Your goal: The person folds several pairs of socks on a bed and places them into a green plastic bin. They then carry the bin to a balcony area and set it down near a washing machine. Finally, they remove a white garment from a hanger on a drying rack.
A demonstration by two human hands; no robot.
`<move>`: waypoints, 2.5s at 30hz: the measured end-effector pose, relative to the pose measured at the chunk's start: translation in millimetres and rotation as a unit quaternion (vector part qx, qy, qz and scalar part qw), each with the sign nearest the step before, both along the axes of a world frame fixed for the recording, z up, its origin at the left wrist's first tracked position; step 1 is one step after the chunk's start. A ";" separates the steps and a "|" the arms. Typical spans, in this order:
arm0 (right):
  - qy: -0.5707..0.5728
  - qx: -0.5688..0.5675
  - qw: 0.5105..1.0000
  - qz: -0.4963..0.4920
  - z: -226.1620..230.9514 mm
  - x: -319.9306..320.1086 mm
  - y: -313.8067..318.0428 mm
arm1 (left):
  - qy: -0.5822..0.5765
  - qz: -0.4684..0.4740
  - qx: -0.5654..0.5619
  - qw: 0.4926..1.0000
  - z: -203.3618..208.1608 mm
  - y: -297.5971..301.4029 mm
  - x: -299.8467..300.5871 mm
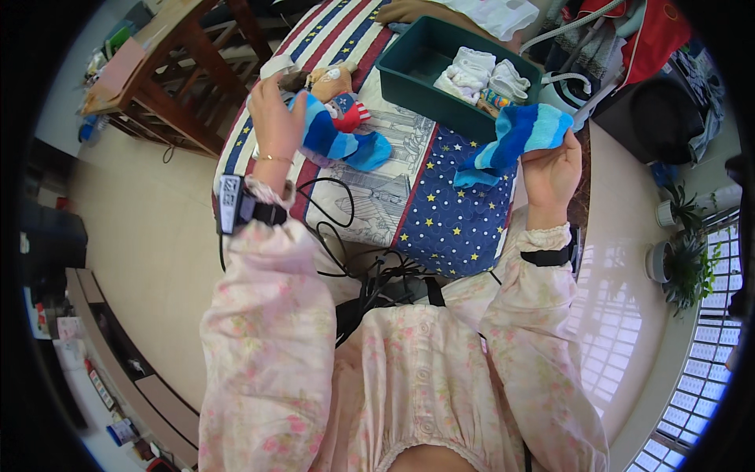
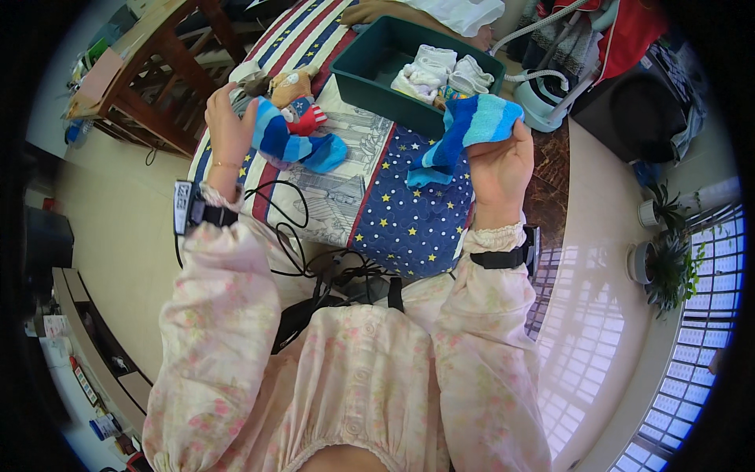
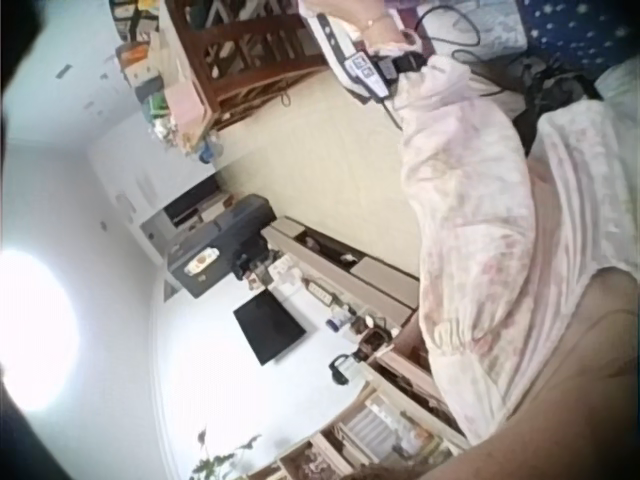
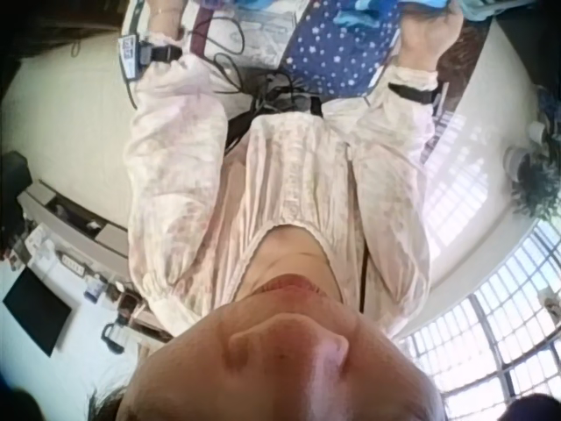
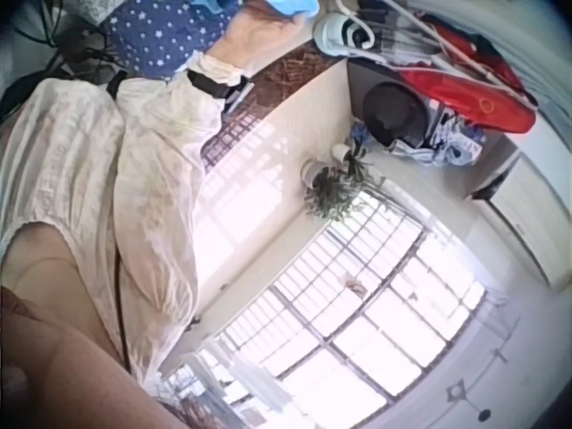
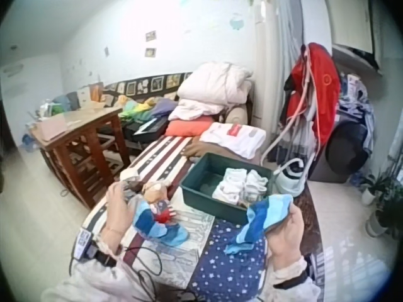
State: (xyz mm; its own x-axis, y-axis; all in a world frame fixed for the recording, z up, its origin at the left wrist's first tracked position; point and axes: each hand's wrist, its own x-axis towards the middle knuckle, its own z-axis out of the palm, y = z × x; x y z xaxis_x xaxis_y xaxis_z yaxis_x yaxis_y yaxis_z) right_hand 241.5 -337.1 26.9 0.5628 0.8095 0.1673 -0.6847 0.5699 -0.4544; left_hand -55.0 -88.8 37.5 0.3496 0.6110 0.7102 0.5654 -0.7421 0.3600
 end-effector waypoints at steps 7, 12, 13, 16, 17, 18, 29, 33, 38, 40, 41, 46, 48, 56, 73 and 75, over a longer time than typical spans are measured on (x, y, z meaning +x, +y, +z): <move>0.000 -0.016 0.999 -0.044 16.6 -11.1 4.1 | -0.044 -0.417 -0.255 0.871 -69.5 -126.8 111.1; -0.041 -0.035 0.985 -0.161 6.3 44.6 -24.4 | -0.233 -0.385 -0.735 0.507 -86.1 -129.5 89.5; -0.037 -0.167 0.947 -0.271 -2.3 54.8 -32.4 | -0.293 -0.403 -0.735 0.461 -84.2 -128.2 77.4; -0.116 -0.277 0.894 -0.332 -41.4 66.7 -57.5 | -0.278 -0.384 -0.715 0.514 -80.8 -127.8 56.9; -0.139 -0.304 0.878 -0.344 -56.2 67.2 -62.0 | -0.276 -0.403 -0.704 0.515 -81.4 -129.3 52.4; -0.157 -0.337 0.857 -0.358 -69.9 67.5 -66.5 | -0.274 -0.413 -0.695 0.520 -82.4 -129.6 50.3; -0.219 -0.440 0.804 -0.334 -102.3 62.0 -58.7 | -0.211 -0.333 -0.570 0.721 -75.6 -118.0 36.7; -0.262 -0.438 0.838 -0.192 -117.7 33.3 -48.6 | 0.059 -0.250 -0.134 0.957 -65.9 -95.5 16.6; -0.223 -0.496 0.836 -0.074 -127.9 6.0 -48.7 | 0.127 -0.379 -0.197 0.895 -78.2 -109.8 -0.3; -0.302 -0.485 0.819 -0.054 -124.7 0.7 -51.3 | 0.049 -0.316 -0.249 0.914 -85.1 -115.1 9.6; -0.340 -0.466 0.815 -0.052 -123.0 -1.3 -52.0 | 0.002 -0.291 -0.257 0.921 -88.3 -116.6 17.3; -0.322 -0.483 0.813 -0.040 -116.3 -1.0 -51.1 | 0.199 -0.179 -0.305 0.914 -98.0 -106.2 65.9; -0.351 -0.517 0.779 -0.060 -111.3 1.3 -50.3 | 0.271 -0.194 -0.297 0.895 -99.8 -105.8 69.3; -0.767 -0.414 0.448 -0.201 -109.8 -91.2 -3.1 | 0.230 -0.161 -0.394 0.875 -104.1 -125.6 50.4; -0.836 -0.338 0.413 -0.127 -126.2 -137.6 15.0 | 0.036 -0.185 -0.587 0.788 -116.6 -108.4 4.2; -0.834 -0.325 0.431 -0.116 -128.2 -137.1 12.6 | -0.107 -0.138 -0.746 0.642 -116.9 -107.0 0.6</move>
